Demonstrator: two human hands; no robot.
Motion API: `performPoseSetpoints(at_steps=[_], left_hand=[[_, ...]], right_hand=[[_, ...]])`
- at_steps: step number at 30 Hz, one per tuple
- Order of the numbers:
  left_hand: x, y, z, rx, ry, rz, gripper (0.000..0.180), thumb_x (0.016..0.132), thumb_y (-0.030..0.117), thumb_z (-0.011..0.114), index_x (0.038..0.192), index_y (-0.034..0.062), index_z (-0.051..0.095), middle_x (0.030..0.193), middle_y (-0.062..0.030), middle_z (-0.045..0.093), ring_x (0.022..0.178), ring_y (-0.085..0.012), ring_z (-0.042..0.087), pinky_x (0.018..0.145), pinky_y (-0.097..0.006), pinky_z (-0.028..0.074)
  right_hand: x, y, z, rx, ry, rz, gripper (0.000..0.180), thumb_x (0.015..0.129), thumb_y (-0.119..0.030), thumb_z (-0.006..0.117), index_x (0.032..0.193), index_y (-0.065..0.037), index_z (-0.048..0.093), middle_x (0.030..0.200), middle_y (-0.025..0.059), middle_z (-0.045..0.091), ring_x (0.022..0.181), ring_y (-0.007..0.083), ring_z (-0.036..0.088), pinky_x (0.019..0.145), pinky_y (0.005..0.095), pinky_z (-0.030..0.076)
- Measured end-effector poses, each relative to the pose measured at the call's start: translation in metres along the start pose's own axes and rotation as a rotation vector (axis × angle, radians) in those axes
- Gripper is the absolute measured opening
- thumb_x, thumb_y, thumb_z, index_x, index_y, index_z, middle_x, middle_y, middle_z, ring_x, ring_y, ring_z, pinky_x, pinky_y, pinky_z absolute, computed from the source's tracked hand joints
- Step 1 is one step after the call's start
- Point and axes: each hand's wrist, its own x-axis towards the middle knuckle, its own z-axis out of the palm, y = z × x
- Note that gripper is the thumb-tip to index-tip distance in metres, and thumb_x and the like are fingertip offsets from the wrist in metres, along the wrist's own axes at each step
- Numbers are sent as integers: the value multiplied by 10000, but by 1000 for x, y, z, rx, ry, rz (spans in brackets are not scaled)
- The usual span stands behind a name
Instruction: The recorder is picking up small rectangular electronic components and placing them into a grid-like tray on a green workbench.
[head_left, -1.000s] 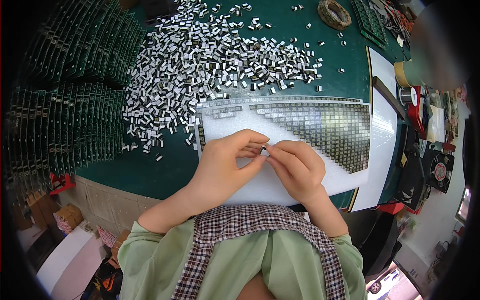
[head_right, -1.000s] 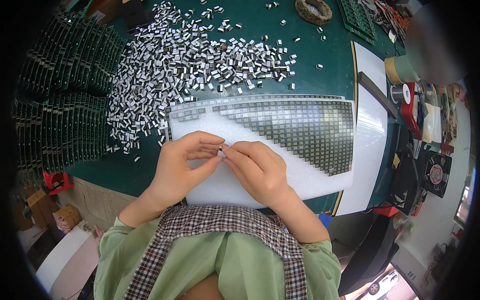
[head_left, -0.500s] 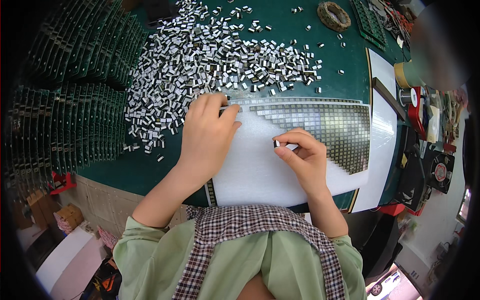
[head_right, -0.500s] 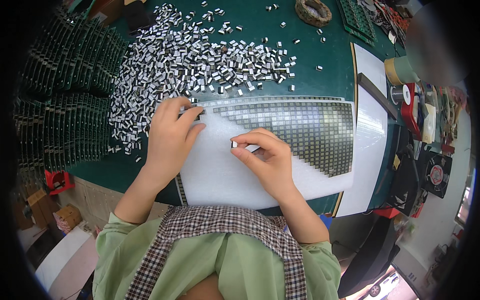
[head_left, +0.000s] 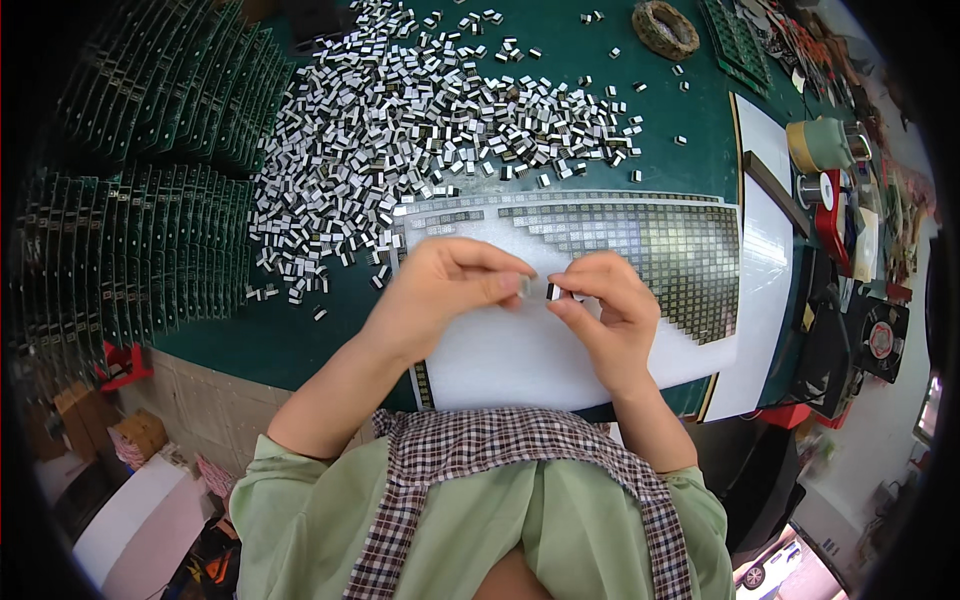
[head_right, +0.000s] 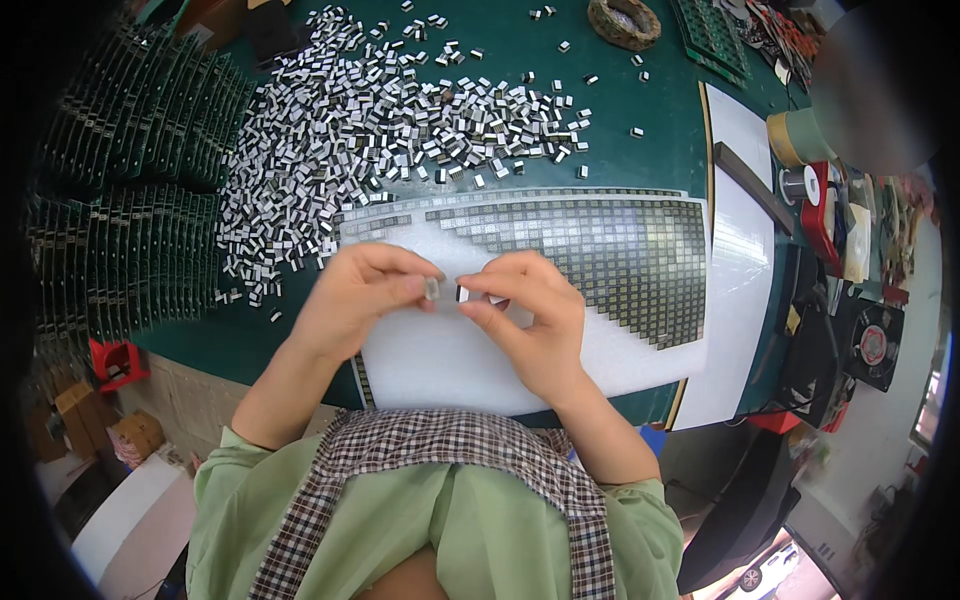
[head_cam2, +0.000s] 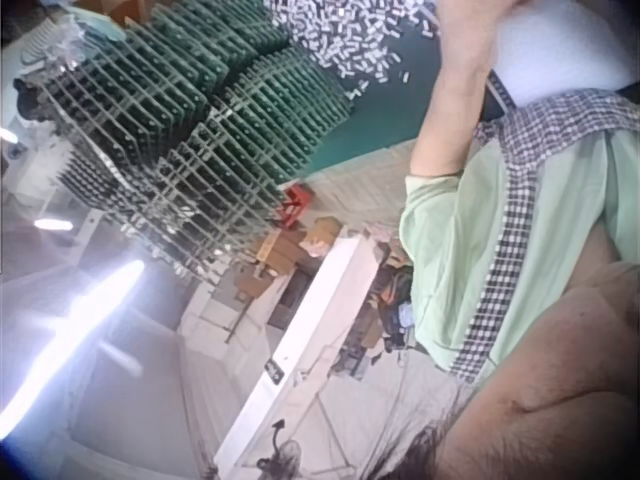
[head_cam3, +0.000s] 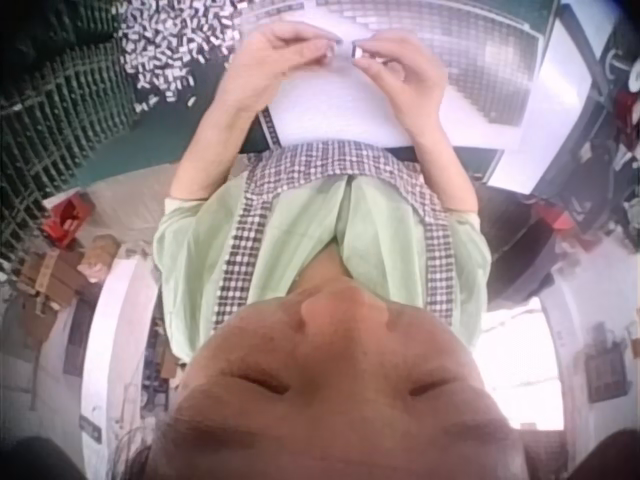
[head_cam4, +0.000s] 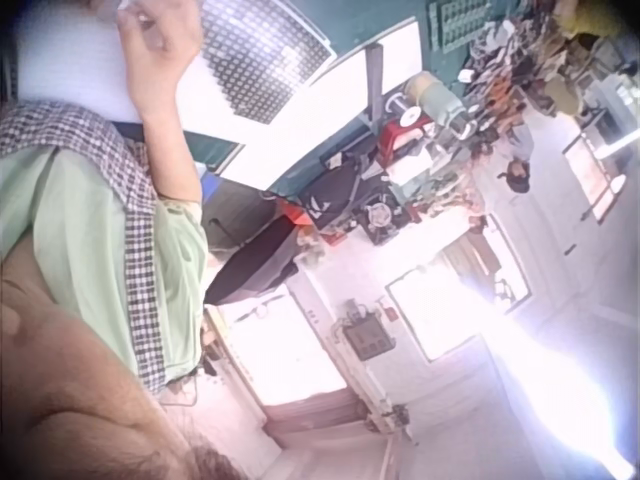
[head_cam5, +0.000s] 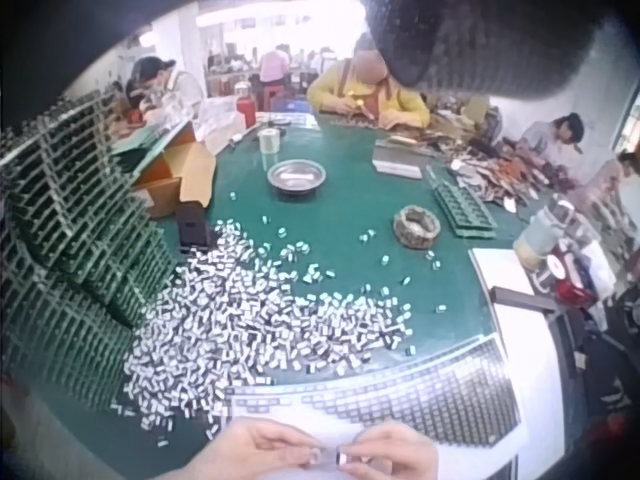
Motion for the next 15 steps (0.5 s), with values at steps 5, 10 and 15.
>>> performPoseSetpoints(at_steps=[5,10,15], left_hand=[[0,-14,6,-395,-118,-196,189,833,81,648,982,-35,649,839,-86,658,749,-119,620,707,-239,506],[1,-14,10,-370,-118,-206,178,839,79,640,974,-36,650,846,-84,658,747,-119,620,710,-240,505],[1,-14,10,-352,-145,-192,179,843,73,632,981,-41,641,857,-88,658,741,-118,619,714,-237,504]], right_hand=[[1,-3,2,-81,-13,-120,259,688,16,720,935,-56,695,836,50,590,718,114,568,580,222,471],[-1,-1,2,-36,-12,-95,264,689,19,719,940,-61,701,833,48,590,698,110,570,568,219,474],[-1,-2,2,-26,-17,-89,260,688,18,719,935,-61,700,820,42,592,693,109,569,560,218,473]])
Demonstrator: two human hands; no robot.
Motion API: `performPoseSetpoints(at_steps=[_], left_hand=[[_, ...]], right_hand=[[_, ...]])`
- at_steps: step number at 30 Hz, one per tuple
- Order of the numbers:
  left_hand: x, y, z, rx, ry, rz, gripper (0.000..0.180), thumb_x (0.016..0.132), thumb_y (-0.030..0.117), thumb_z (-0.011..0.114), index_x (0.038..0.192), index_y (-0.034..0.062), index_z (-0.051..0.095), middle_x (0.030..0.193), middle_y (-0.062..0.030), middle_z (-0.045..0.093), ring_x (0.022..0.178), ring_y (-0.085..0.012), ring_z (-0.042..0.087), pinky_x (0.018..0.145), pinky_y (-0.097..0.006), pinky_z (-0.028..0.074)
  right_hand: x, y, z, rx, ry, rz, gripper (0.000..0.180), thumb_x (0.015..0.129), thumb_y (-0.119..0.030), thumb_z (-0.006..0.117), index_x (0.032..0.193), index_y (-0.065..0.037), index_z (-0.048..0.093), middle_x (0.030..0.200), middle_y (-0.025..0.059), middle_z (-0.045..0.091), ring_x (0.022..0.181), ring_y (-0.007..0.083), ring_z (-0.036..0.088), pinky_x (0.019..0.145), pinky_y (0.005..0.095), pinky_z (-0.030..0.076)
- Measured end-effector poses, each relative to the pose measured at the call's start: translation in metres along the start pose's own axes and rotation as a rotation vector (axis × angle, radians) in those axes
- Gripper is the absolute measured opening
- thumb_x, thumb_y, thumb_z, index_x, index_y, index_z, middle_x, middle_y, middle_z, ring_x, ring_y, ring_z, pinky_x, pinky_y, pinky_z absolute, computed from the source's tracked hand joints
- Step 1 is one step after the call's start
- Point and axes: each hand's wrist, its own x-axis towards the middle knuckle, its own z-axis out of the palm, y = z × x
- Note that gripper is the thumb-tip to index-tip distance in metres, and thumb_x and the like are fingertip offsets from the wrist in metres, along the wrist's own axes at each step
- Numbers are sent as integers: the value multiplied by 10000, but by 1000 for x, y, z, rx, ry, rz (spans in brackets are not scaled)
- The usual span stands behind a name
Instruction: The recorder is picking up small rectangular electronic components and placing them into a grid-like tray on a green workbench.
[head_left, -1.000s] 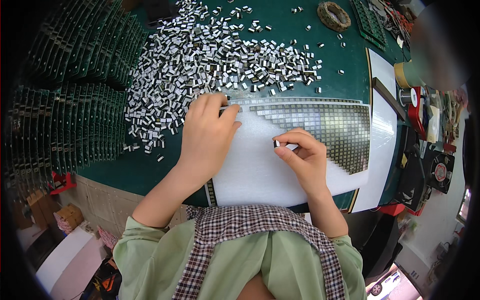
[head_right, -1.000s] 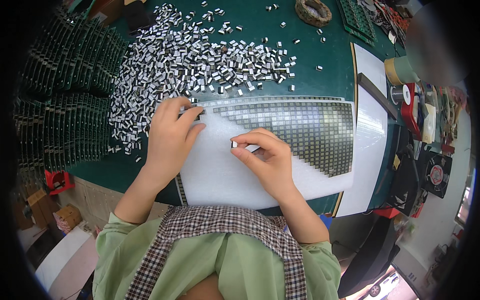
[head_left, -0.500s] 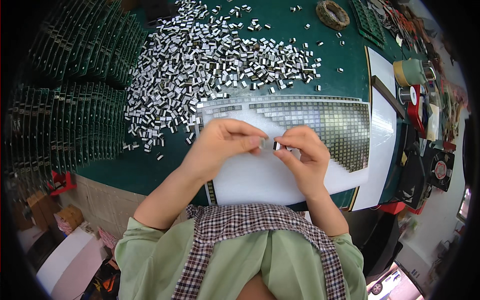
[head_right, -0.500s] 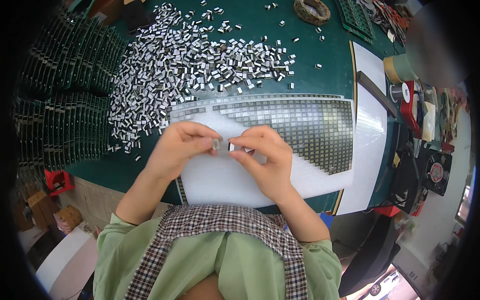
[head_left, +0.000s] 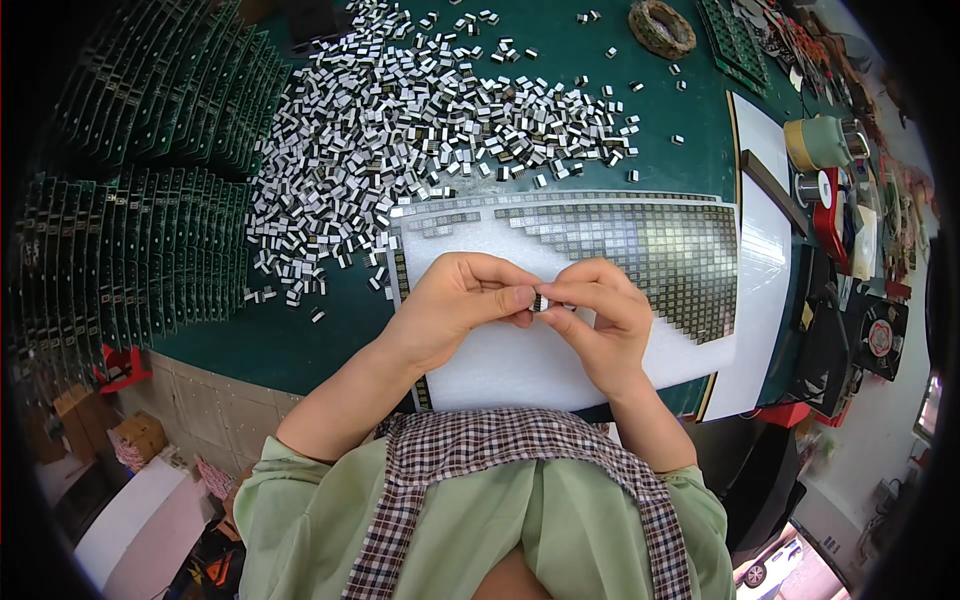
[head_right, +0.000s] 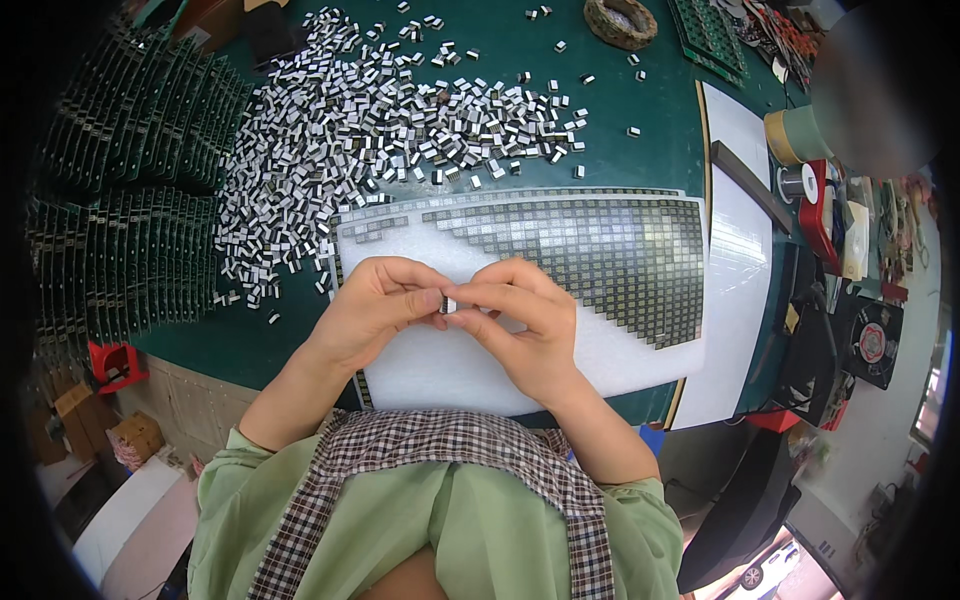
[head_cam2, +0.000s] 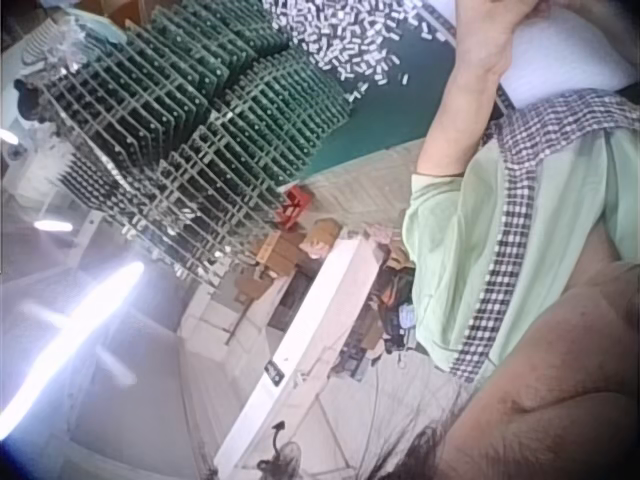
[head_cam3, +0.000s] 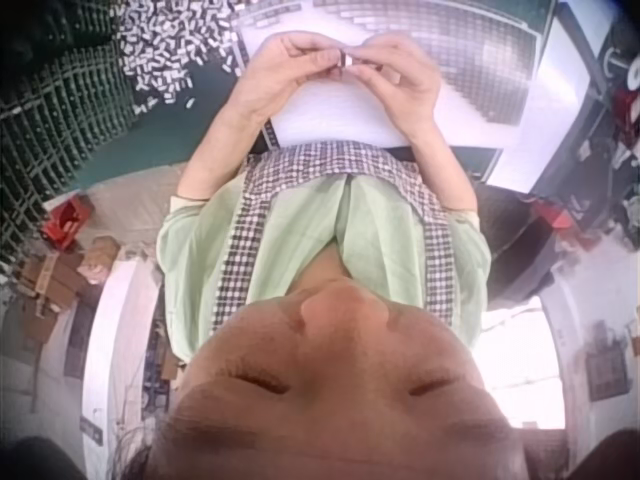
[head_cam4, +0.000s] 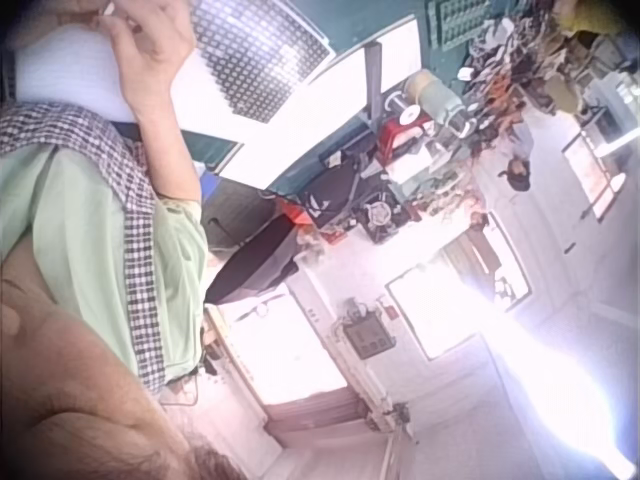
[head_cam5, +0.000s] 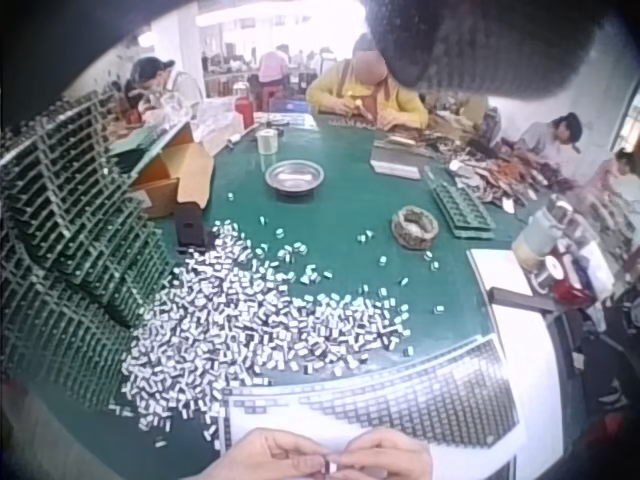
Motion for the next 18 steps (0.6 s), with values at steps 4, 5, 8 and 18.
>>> performPoseSetpoints(at_steps=[4,5,8,18], left_hand=[[-2,-2,6,71,93,57,187,842,40,615,1002,-56,622,906,-109,658,787,-139,632,745,-251,515],[-3,-1,9,139,148,90,179,844,15,597,1005,-62,614,934,-121,655,808,-153,637,764,-261,522],[-8,5,13,391,186,128,207,829,4,601,1029,-46,614,953,-108,651,838,-161,634,788,-270,513],[13,27,-13,1797,444,736,202,703,30,677,903,14,647,908,-70,568,921,-268,519,798,-356,428]], right_hand=[[1,-3,1,-168,-21,0,259,677,27,716,919,-63,696,805,51,592,671,126,572,557,224,472],[0,-3,1,-170,-20,0,259,677,27,716,919,-63,696,805,51,592,671,126,572,557,224,472],[2,-4,3,-271,-48,-74,273,678,30,709,932,-68,686,828,65,594,693,151,580,575,238,479],[0,1,2,45,25,188,233,703,44,689,924,-28,666,950,89,626,870,199,609,698,276,502]])
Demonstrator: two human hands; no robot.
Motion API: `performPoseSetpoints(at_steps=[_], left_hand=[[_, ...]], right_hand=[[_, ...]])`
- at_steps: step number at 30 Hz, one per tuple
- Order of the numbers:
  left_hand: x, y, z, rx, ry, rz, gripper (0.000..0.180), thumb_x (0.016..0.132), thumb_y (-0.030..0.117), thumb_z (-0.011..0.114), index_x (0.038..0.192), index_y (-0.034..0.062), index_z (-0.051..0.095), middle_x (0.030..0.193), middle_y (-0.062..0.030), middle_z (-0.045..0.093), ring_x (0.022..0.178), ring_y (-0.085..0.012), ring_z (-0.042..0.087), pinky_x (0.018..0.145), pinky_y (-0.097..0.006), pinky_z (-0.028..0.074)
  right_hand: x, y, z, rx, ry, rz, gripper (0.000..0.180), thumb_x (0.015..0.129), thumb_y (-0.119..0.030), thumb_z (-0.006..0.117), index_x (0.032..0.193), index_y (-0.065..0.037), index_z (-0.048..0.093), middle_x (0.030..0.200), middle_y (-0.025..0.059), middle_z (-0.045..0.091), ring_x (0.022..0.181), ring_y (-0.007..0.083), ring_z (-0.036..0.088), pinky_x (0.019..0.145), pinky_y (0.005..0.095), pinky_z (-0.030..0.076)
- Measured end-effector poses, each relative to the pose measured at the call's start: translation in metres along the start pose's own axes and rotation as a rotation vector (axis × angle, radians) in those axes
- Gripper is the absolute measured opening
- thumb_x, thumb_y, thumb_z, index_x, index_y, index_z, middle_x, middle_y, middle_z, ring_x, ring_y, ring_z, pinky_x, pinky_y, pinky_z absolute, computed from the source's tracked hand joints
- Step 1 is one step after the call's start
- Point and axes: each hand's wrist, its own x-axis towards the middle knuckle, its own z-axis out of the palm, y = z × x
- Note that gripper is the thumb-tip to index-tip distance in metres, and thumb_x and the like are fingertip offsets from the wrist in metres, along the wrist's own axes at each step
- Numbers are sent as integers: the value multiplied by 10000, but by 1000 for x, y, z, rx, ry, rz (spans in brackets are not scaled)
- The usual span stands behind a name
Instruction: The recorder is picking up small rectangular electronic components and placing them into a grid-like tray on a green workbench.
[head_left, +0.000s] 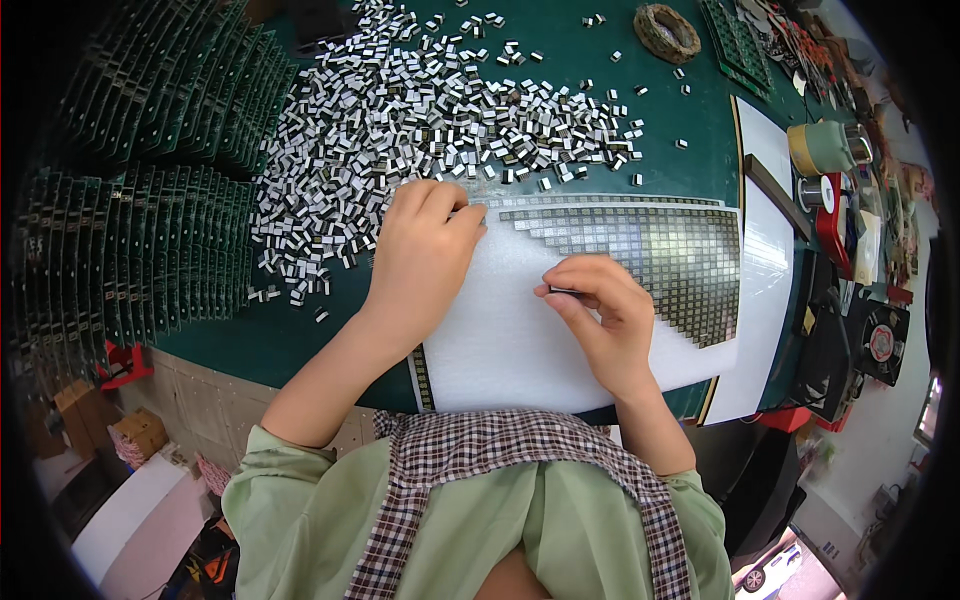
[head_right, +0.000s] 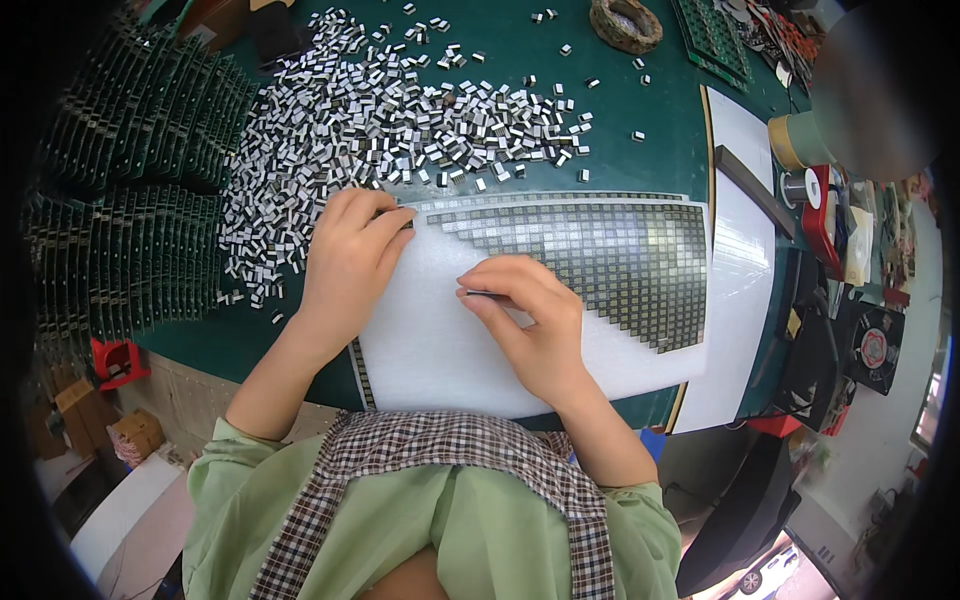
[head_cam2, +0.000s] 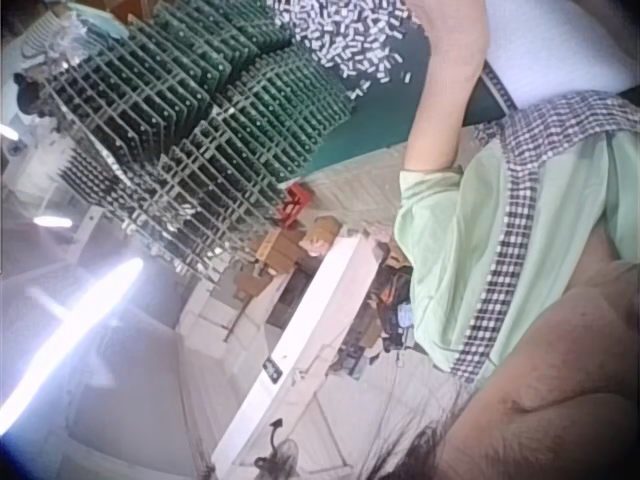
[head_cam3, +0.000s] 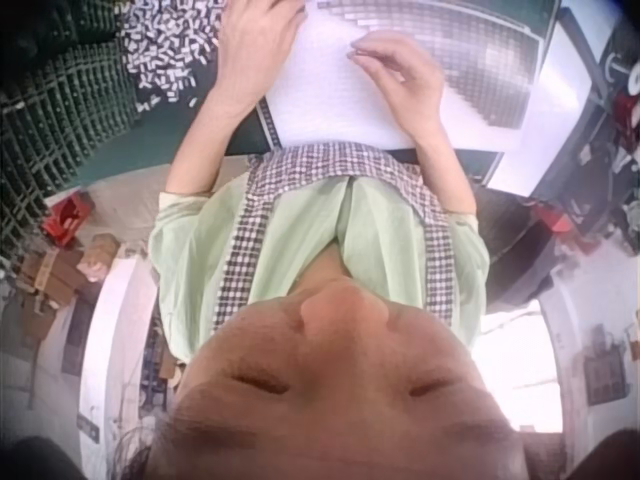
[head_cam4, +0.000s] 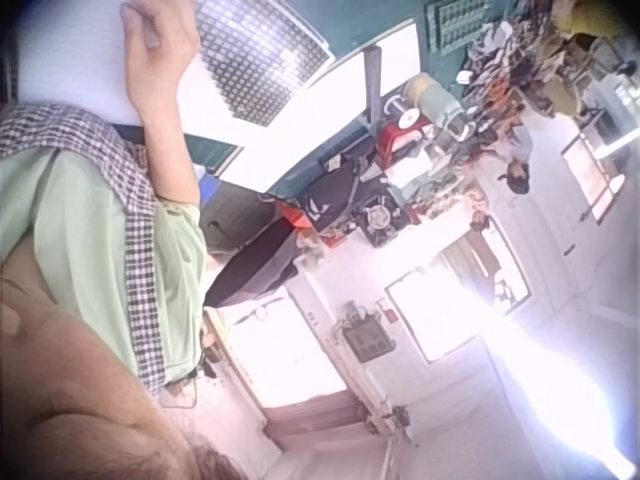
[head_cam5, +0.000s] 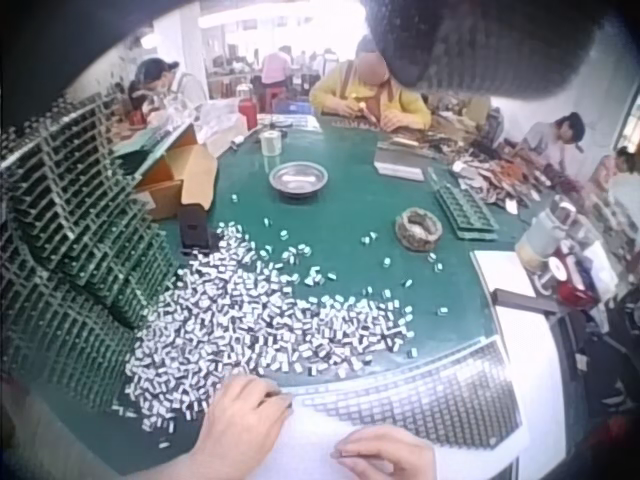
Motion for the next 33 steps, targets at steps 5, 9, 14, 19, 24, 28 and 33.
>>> performPoseSetpoints(at_steps=[5,9,14,19,24,28,33], left_hand=[[0,-2,4,122,104,146,177,694,24,677,867,9,644,857,-75,556,856,-267,524,741,-359,440],[5,-18,-5,-470,-33,-231,142,744,8,658,883,-14,642,868,-61,601,811,-179,566,726,-292,456],[6,-17,-12,-773,-1,-379,153,816,4,614,961,-42,633,861,-57,635,785,-108,586,721,-234,468],[-10,24,-14,-1533,-373,-699,178,828,25,625,990,-49,629,891,-100,654,803,-143,619,754,-253,497],[-15,33,-2,-1842,-466,-802,217,837,48,630,1029,-54,622,923,-119,663,816,-136,635,772,-263,516],[-17,33,1,-1845,-468,-796,217,837,46,630,1032,-50,623,938,-120,662,816,-134,635,773,-263,515],[-18,33,4,-1850,-441,-766,217,837,41,630,1033,-51,623,938,-122,662,806,-139,640,765,-256,517]], right_hand=[[3,5,-5,-112,-23,-91,227,700,50,689,915,-19,671,942,92,634,870,206,606,756,298,486],[2,3,-3,-11,25,-50,258,698,59,684,944,-15,668,943,94,637,881,206,602,785,295,472],[1,5,-2,68,74,-11,280,696,66,682,964,-10,660,944,87,643,912,202,592,808,292,460],[-2,1,-5,121,107,-145,358,691,68,686,1038,-1,627,924,98,660,946,212,571,843,334,433],[-5,-2,-5,172,66,-158,425,690,63,690,1100,5,594,911,96,666,968,211,549,880,350,403],[-5,-2,-4,207,37,-168,468,690,50,697,1140,2,573,918,92,670,967,202,547,886,349,397],[-6,-4,-4,202,32,-136,480,687,46,701,1146,3,569,926,92,672,954,191,553,883,344,398]])
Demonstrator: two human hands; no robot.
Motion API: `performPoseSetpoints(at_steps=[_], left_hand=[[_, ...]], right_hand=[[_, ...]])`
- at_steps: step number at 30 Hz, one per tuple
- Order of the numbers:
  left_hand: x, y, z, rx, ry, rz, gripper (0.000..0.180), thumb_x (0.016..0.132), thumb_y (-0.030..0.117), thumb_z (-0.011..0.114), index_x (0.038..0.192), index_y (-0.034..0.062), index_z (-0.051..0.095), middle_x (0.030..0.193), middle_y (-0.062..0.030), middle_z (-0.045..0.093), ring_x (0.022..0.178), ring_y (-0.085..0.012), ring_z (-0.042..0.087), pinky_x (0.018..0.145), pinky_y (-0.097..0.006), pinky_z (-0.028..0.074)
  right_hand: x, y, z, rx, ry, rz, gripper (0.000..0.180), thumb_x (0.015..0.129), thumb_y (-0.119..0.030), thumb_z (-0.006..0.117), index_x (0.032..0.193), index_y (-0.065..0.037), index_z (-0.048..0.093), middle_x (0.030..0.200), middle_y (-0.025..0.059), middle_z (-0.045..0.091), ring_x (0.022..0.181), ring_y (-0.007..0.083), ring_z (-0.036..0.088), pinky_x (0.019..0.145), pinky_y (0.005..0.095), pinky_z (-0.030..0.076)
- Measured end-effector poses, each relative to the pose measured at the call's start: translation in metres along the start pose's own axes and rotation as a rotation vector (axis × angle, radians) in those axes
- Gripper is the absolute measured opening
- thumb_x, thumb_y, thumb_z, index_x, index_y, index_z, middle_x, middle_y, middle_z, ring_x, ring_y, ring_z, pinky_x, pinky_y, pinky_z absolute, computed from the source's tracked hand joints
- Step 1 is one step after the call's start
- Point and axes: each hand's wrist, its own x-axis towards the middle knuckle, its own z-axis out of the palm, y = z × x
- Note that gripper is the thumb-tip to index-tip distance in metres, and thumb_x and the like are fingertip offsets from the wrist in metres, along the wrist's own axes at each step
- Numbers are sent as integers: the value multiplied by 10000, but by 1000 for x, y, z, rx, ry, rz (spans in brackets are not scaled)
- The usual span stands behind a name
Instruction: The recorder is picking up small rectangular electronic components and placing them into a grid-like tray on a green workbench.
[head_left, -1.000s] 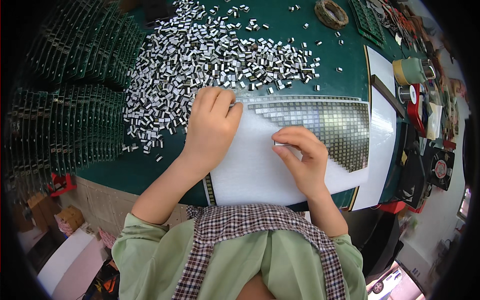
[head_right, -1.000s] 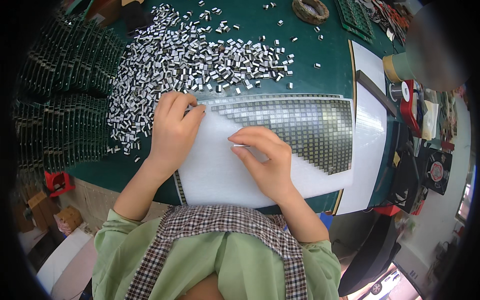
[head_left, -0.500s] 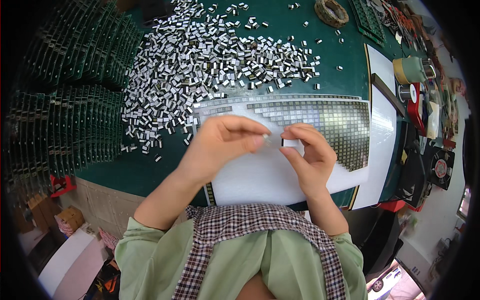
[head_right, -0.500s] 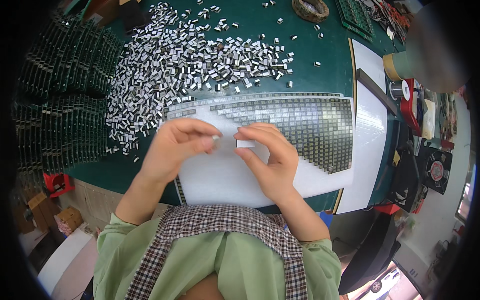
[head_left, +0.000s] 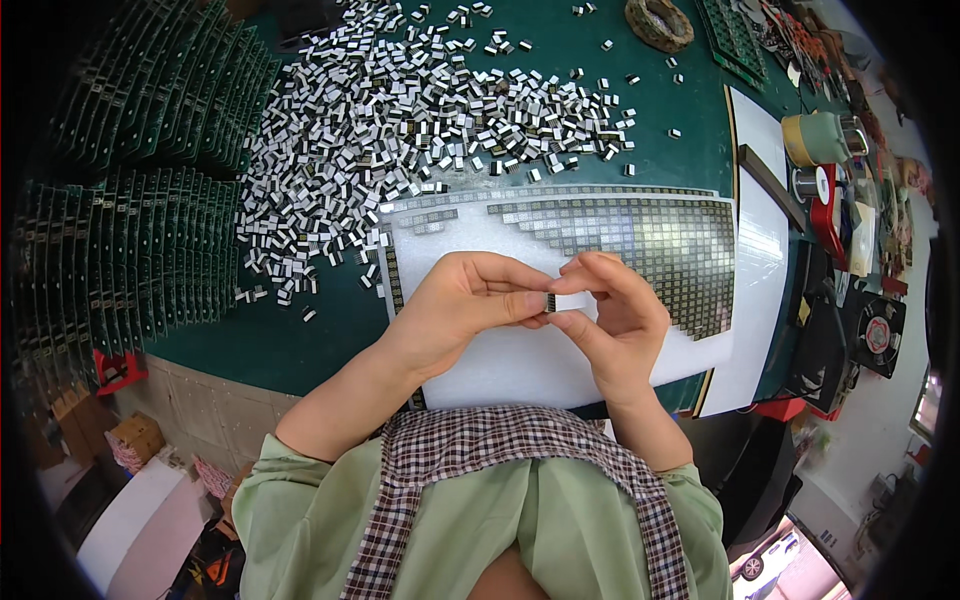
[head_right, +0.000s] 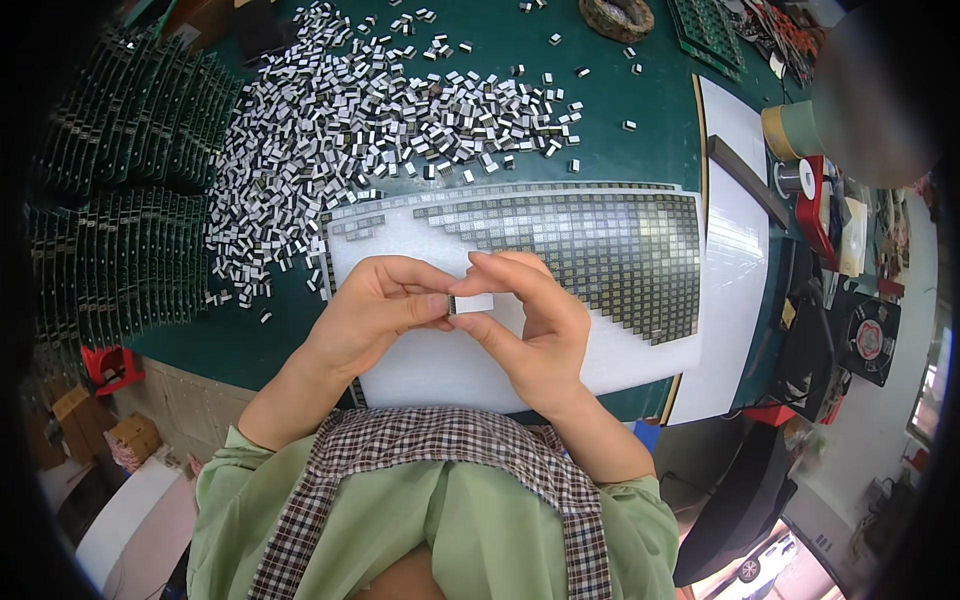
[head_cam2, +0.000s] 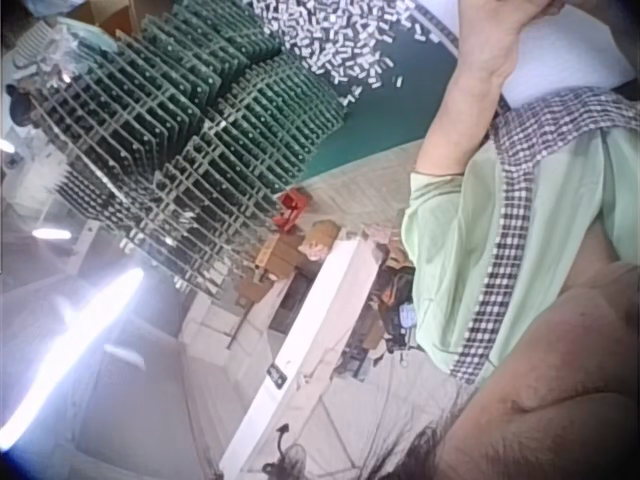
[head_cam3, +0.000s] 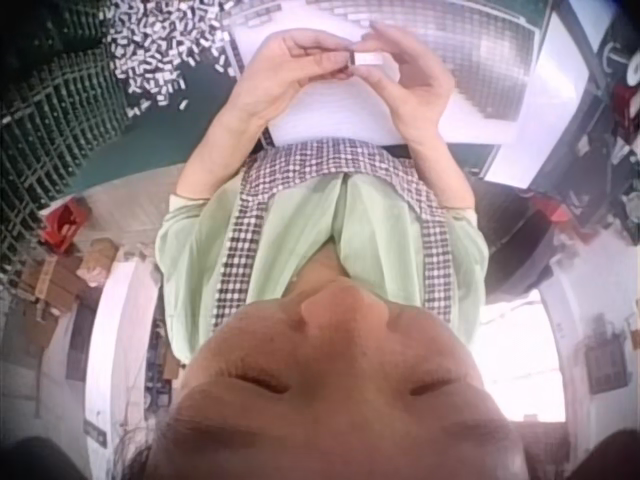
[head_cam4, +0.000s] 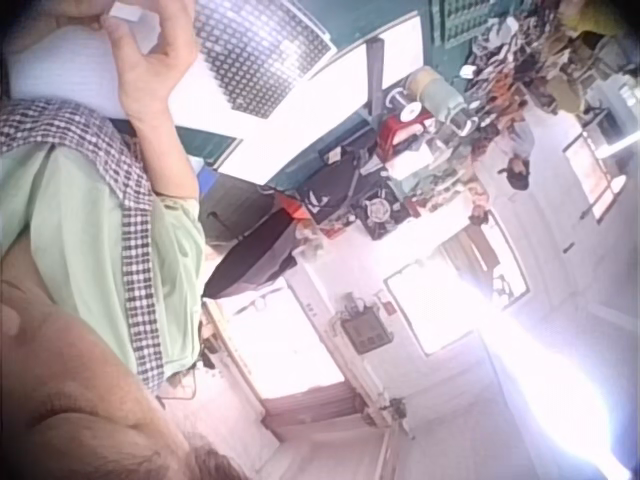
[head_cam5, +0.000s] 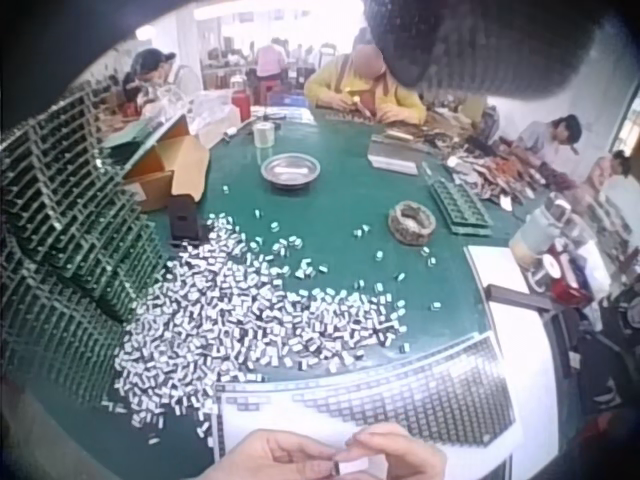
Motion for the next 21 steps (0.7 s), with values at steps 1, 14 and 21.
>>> performPoseSetpoints(at_steps=[1,14,21], left_hand=[[0,0,0,0,0,1,217,837,41,630,1033,-51,623,938,-122,662,806,-139,640,765,-256,517],[-9,8,18,537,225,210,197,801,-6,625,991,-54,595,943,-113,647,827,-132,633,784,-249,517],[-18,13,14,804,224,226,135,787,-10,624,916,-53,624,899,-83,652,859,-104,616,813,-247,510]], right_hand=[[0,-1,0,-1,0,14,479,687,45,701,1145,3,570,926,91,674,949,186,555,884,342,397],[12,-14,7,-579,-119,-245,396,602,34,719,983,-31,637,907,81,652,829,236,584,712,323,475],[14,-12,6,-739,-188,-301,271,621,-2,721,870,-40,621,829,78,604,750,250,584,617,334,467]])
